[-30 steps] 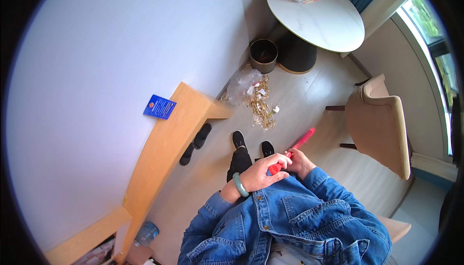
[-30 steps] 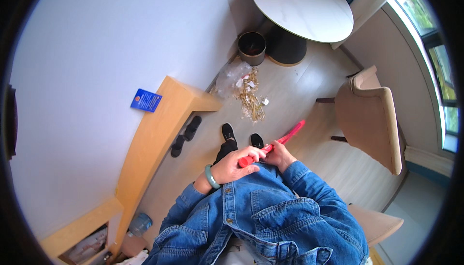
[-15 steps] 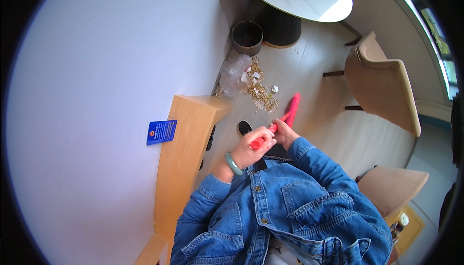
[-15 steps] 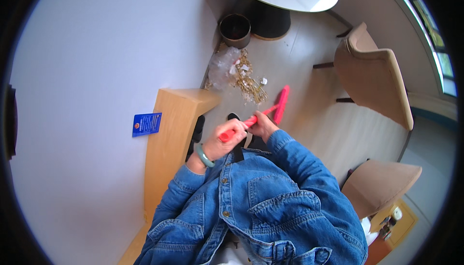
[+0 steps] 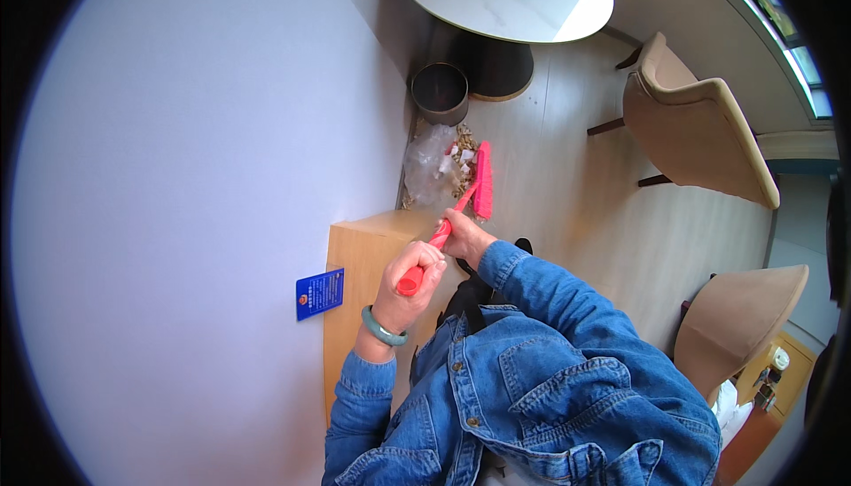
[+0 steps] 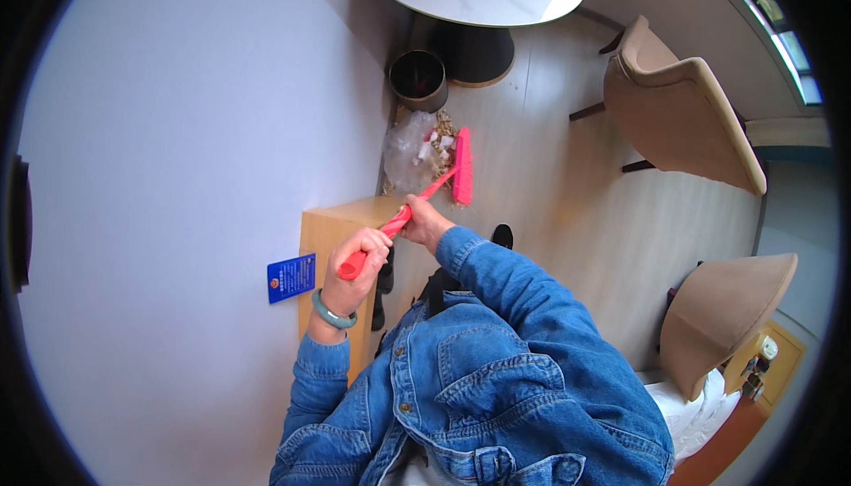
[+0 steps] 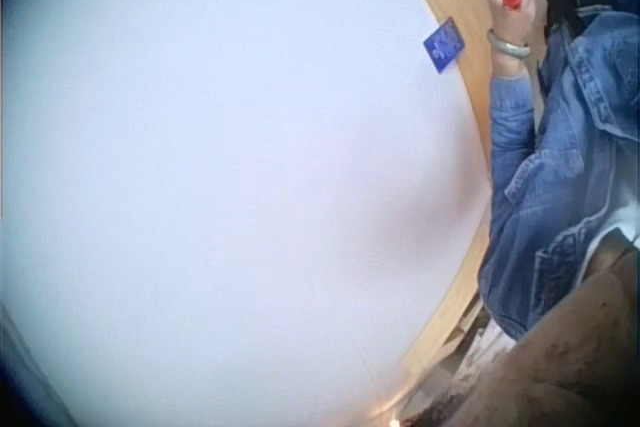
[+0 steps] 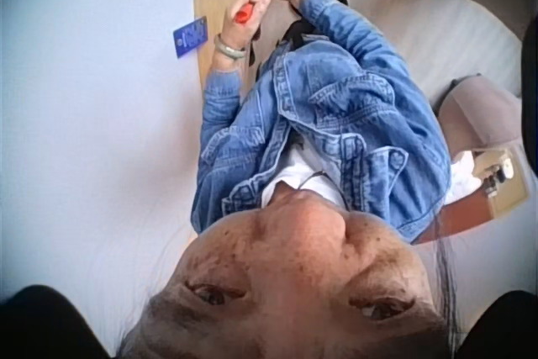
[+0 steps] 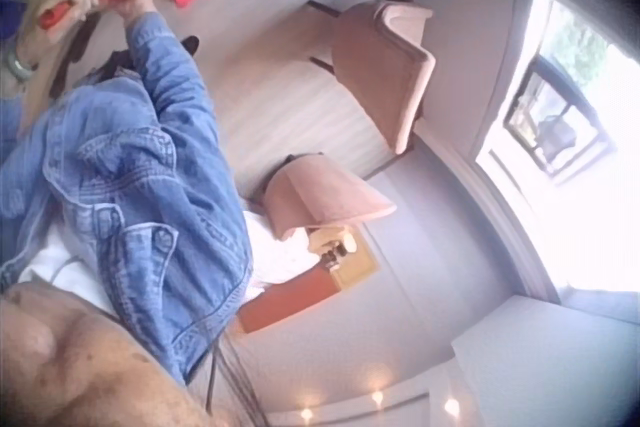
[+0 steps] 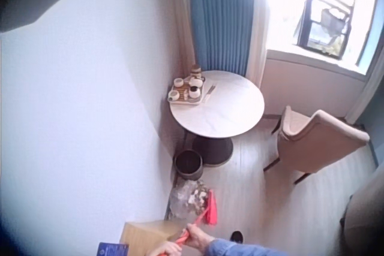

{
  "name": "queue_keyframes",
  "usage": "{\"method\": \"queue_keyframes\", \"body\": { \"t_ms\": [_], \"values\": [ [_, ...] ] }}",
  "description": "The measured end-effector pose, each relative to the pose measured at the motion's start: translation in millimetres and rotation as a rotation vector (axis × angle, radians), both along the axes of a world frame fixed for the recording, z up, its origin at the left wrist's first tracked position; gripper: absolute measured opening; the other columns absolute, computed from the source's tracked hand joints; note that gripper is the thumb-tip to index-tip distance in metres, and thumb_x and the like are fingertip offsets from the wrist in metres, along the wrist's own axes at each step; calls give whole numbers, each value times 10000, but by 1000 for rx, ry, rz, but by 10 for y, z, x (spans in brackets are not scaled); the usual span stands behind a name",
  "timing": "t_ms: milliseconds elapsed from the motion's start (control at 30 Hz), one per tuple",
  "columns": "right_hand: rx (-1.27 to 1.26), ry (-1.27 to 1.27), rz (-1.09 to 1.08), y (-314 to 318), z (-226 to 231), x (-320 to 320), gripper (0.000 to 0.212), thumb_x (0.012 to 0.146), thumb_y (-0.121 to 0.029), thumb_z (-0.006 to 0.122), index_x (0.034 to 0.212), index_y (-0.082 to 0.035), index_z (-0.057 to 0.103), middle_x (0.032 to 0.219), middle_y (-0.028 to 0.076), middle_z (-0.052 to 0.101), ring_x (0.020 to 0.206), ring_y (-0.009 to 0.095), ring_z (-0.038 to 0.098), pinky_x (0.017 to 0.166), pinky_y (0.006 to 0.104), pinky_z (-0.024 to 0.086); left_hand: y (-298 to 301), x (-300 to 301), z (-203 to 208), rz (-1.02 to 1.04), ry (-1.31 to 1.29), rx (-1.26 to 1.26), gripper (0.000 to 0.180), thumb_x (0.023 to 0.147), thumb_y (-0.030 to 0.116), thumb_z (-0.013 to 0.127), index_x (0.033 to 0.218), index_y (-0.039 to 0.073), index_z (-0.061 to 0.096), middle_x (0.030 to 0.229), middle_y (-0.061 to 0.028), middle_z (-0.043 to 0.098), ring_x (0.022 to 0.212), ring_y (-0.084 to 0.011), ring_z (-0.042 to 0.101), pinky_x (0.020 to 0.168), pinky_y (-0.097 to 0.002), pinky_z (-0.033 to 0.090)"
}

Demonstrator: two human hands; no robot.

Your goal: The person sweeps debris on a tiled floor using a red broom, gathering scattered pieces into a pile near a small round table and chairs. The person moves around the room to collect debris from multiple areas and continues sweeping until the floor appears mostly clear.

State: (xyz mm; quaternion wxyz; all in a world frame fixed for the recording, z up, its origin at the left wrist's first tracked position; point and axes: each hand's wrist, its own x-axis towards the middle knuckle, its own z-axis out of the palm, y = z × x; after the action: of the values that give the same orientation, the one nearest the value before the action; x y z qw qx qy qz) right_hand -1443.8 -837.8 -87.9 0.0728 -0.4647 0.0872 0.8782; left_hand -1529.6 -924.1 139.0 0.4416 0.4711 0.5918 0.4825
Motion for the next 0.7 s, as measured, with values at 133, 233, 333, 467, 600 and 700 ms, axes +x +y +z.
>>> {"method": "queue_keyframes", "body": {
  "t_ms": [133,233,333,467,600,700],
  "values": [
    [-19,4,18,-14,-68,-173,136,915,-216,451,803,-141,470,654,-18,505,617,162,536,608,360,493,-25,-37,67,19,60,2,177,857,-48,607,771,19,468,785,-93,550,761,-204,561,744,-305,473],
    [-44,26,19,-32,-94,-272,100,891,-171,481,803,-126,463,643,-9,508,595,157,519,584,336,473,-46,-21,107,39,110,7,186,844,-62,613,766,22,466,793,-99,556,773,-222,564,756,-313,475],
    [-31,102,18,-43,-81,-351,94,875,-125,494,797,-96,452,620,14,507,543,148,485,526,286,442,-57,15,153,33,156,29,196,828,-73,622,762,24,464,794,-103,557,774,-243,563,758,-326,478],
    [58,85,95,-81,25,-411,114,903,-210,469,809,-147,479,652,-23,506,633,162,522,637,369,472,-96,41,267,39,201,49,206,801,-80,636,758,25,464,789,-108,549,781,-265,566,751,-343,479],
    [92,80,118,-163,256,-367,170,943,-246,435,821,-142,491,653,-18,509,634,163,524,650,370,477,-179,77,425,-5,238,107,213,778,-76,649,752,30,466,769,-113,540,781,-282,571,738,-358,479],
    [114,136,165,-192,485,-274,174,942,-247,436,821,-136,493,658,-15,514,635,165,528,649,375,480,-262,156,557,-40,260,94,221,765,-69,659,751,36,466,755,-114,532,781,-295,576,729,-365,478]
  ]
}}
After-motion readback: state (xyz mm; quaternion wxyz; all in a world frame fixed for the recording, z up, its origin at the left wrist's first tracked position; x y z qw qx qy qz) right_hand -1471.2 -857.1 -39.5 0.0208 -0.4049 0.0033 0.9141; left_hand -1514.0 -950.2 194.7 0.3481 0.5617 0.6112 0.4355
